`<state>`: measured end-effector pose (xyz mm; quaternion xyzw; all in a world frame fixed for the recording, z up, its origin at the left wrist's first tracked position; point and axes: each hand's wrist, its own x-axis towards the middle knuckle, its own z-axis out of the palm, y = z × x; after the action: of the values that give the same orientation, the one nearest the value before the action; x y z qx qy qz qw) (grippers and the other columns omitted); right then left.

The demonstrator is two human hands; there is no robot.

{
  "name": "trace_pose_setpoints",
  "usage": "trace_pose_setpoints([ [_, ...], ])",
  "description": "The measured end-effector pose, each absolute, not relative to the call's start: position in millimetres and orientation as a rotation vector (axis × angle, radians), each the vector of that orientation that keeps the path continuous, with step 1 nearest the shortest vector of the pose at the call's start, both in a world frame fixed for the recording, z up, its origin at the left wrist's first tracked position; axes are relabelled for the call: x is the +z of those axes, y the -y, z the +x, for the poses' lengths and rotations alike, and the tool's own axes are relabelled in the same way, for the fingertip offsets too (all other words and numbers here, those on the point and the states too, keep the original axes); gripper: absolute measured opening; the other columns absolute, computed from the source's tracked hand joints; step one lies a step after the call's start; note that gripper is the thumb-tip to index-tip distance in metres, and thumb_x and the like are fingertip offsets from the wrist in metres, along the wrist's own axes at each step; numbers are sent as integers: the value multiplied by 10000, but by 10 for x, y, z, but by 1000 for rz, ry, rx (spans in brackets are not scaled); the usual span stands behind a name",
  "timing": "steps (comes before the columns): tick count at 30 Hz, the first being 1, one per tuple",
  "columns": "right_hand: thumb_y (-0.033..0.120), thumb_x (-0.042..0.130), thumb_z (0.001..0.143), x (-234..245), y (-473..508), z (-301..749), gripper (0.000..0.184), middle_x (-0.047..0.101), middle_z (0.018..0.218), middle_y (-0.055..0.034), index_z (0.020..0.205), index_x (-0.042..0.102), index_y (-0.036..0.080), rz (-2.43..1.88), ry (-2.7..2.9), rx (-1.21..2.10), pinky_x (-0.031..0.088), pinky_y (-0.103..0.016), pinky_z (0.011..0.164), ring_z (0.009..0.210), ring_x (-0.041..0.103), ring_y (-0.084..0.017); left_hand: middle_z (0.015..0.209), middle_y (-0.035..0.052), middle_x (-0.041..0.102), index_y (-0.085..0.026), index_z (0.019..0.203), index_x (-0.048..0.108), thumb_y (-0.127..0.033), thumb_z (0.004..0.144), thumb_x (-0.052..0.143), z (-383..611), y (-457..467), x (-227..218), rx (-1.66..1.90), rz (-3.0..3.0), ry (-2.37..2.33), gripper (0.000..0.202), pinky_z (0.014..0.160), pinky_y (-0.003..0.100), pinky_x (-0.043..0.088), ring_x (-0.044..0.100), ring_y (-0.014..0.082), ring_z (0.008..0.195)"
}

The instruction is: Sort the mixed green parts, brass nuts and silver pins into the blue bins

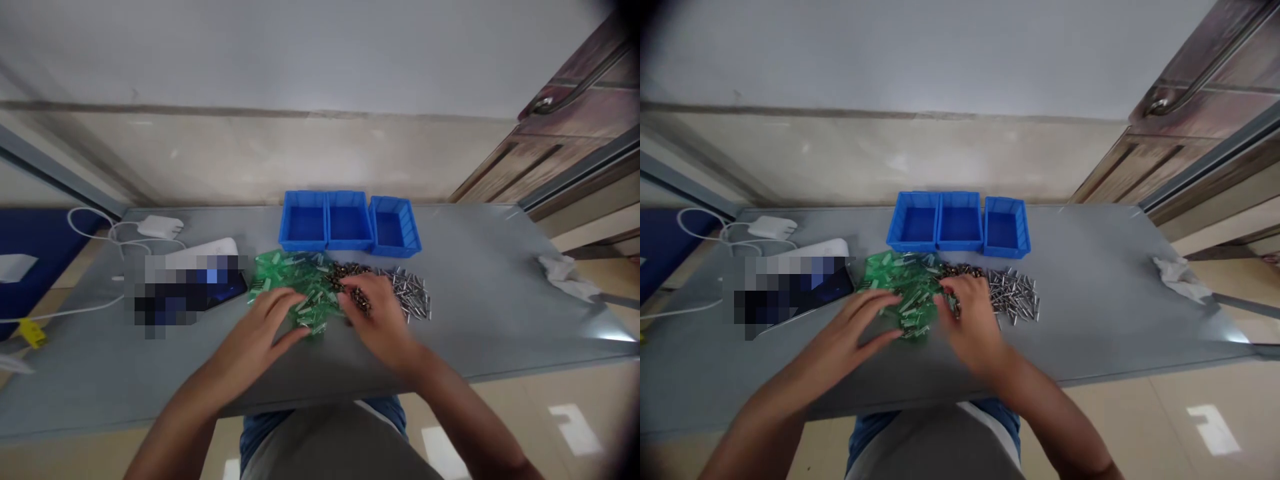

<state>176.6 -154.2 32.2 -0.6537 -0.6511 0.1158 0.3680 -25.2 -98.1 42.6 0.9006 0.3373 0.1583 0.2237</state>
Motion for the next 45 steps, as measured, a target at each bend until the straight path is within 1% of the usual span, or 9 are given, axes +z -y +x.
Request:
trace_pose_setpoints([
  [9, 236, 696, 610, 61, 1274, 1525, 307, 568, 889, -111, 876, 576, 140, -1915, 1750, 466, 411, -389, 733, 841, 485, -260, 835, 37, 566, -179, 998, 484, -299, 784, 555, -121, 713, 92, 355, 2329, -1033, 255, 706, 347, 444, 525, 206, 820],
  [13, 260, 620, 690, 230, 1231, 1693, 106, 592, 709, -25, 755, 601, 178, -1701, 1534, 744, 411, -292, 640, 695, 525, -178, 810, 10, 559, -194, 889, 532, -303, 788, 540, -31, 635, 346, 496, 2201, -1027, 148, 653, 290, 449, 533, 149, 712],
  [16, 313, 552, 751, 370, 1243, 1765, 180, 572, 599, 6, 653, 604, 170, -1530, 1308, 1048, 386, -245, 567, 584, 507, -127, 845, 17, 553, -187, 928, 504, -332, 789, 528, 67, 580, 481, 598, 1932, -981, 202, 580, 246, 470, 550, 120, 674],
  [22, 283, 539, 763, 335, 1265, 1766, 185, 632, 669, -2, 679, 649, 160, -1280, 1032, 1297, 415, -250, 655, 672, 554, -121, 724, -4, 568, -171, 1047, 416, -309, 769, 556, 161, 635, 392, 613, 1604, -825, 340, 382, 183, 443, 559, 103, 529],
  [27, 199, 605, 693, 232, 1295, 1790, 238, 654, 908, -24, 925, 654, 218, -1298, 1060, 1093, 451, -268, 680, 759, 579, -138, 765, 10, 639, -175, 810, 595, -170, 763, 573, 101, 685, 336, 914, 1946, -901, 52, 611, 229, 506, 616, 128, 694],
  [34, 106, 522, 728, 233, 1322, 1826, 281, 628, 1026, -17, 878, 676, 288, -1252, 1214, 834, 443, -332, 846, 981, 561, -167, 920, 18, 654, -222, 833, 647, -35, 781, 514, 67, 691, 386, 1106, 2280, -649, 236, 812, 286, 458, 583, 137, 897],
  [39, 175, 580, 718, 243, 1319, 1828, 172, 629, 1032, -29, 816, 688, 265, -1264, 1160, 849, 447, -332, 804, 954, 565, -179, 844, 15, 646, -211, 851, 633, -98, 760, 575, 68, 683, 354, 1079, 2215, -722, 156, 743, 286, 469, 588, 143, 807],
  [43, 282, 636, 687, 233, 1324, 1836, 84, 629, 703, -8, 703, 668, 206, -1265, 976, 1173, 425, -267, 626, 672, 556, -126, 735, -10, 570, -190, 949, 559, -189, 778, 570, 77, 702, 311, 1001, 1859, -878, 171, 512, 197, 458, 544, 86, 573],
  [45, 311, 611, 710, 221, 1324, 1828, 132, 552, 572, 20, 694, 642, 183, -1214, 868, 1391, 381, -238, 551, 548, 486, -89, 746, -10, 551, -193, 996, 530, -194, 783, 564, 84, 730, 319, 979, 1792, -831, 216, 524, 194, 461, 542, 85, 587],
])
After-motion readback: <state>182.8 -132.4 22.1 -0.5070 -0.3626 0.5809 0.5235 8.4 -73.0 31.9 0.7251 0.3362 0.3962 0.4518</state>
